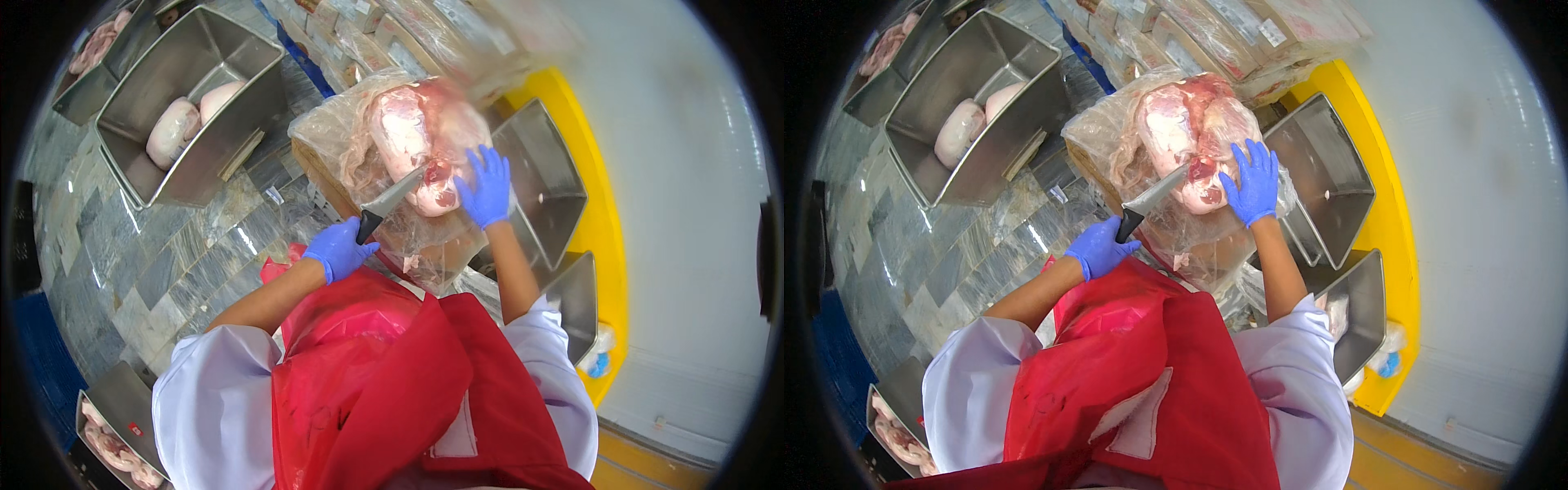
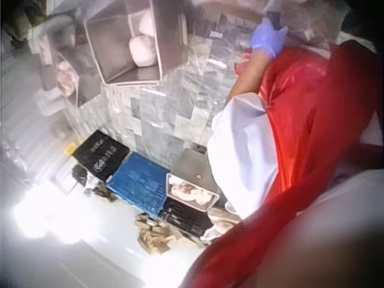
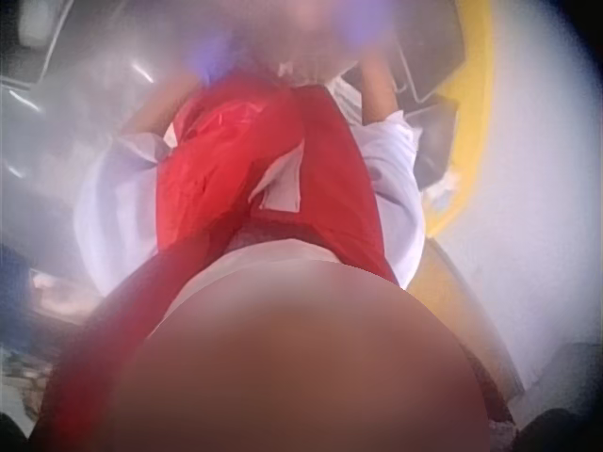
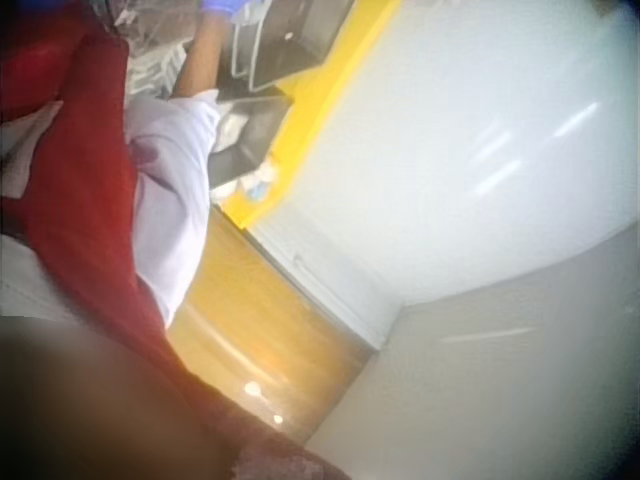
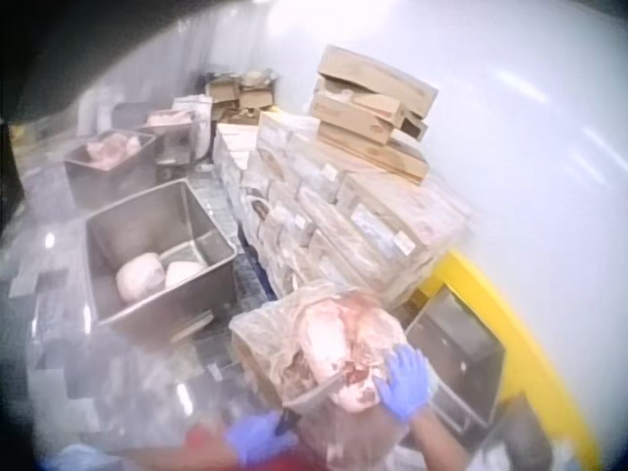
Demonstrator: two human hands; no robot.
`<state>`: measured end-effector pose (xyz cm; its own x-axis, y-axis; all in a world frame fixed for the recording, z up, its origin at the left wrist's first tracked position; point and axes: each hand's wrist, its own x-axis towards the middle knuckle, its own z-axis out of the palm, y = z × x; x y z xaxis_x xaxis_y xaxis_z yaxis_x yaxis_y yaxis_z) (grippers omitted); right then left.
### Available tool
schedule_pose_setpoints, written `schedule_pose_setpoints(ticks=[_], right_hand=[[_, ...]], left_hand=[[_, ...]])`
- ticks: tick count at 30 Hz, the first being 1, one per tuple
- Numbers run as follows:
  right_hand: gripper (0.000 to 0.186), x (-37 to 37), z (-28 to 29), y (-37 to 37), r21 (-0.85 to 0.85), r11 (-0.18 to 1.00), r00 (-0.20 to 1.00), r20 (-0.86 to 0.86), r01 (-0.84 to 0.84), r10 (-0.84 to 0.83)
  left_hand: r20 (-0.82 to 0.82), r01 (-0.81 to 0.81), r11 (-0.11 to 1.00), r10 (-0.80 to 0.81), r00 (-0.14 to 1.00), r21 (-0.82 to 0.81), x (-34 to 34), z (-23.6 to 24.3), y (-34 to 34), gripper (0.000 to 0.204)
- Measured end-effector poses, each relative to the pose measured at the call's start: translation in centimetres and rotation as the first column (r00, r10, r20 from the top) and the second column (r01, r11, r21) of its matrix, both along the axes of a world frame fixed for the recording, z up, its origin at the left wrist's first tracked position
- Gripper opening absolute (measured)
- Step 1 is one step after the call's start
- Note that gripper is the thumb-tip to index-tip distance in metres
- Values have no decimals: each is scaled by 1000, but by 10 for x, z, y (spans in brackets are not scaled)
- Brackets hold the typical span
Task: The person uses a knife to cut a large piece of raw meat inside a clear plastic bag. The person holds the bag steady with one hand while making precise cuts with the other, separating the meat into smaller portions within the packaging.
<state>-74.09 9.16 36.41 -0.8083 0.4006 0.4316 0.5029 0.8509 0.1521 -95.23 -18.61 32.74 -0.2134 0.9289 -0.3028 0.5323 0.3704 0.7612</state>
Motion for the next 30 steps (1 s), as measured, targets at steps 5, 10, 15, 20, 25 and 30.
schedule_pose_setpoints(ticks=[5, 10, 15, 20, 25, 30], right_hand=[[39, -11, -24, 21, -239, 969, 996, -75, -60, 44], [13, -43, -43, 10, -196, 980, 991, -131, 16, -42], [37, -50, -49, 10, -403, 912, 902, -417, -71, -114], [41, -51, -57, 12, -739, 650, 675, -572, -177, -467], [37, -48, -30, 1, -776, 621, 680, -514, -108, -523], [37, -51, -11, -19, -749, 656, 646, -546, -93, -533]], left_hand=[[120, 18, 999, -22, 993, 26, -9, -53, 4, 33], [292, 50, 986, -96, 952, 160, -20, -91, -2, 29], [646, 72, 989, 30, 762, -131, -31, -65, -4, 26], [823, 43, 993, 64, 564, -107, -3, -97, -7, 27], [434, -52, 999, 40, 900, 15, -14, -55, -27, 30], [282, -115, 990, 134, 950, -82, -54, -29, -64, 30]])
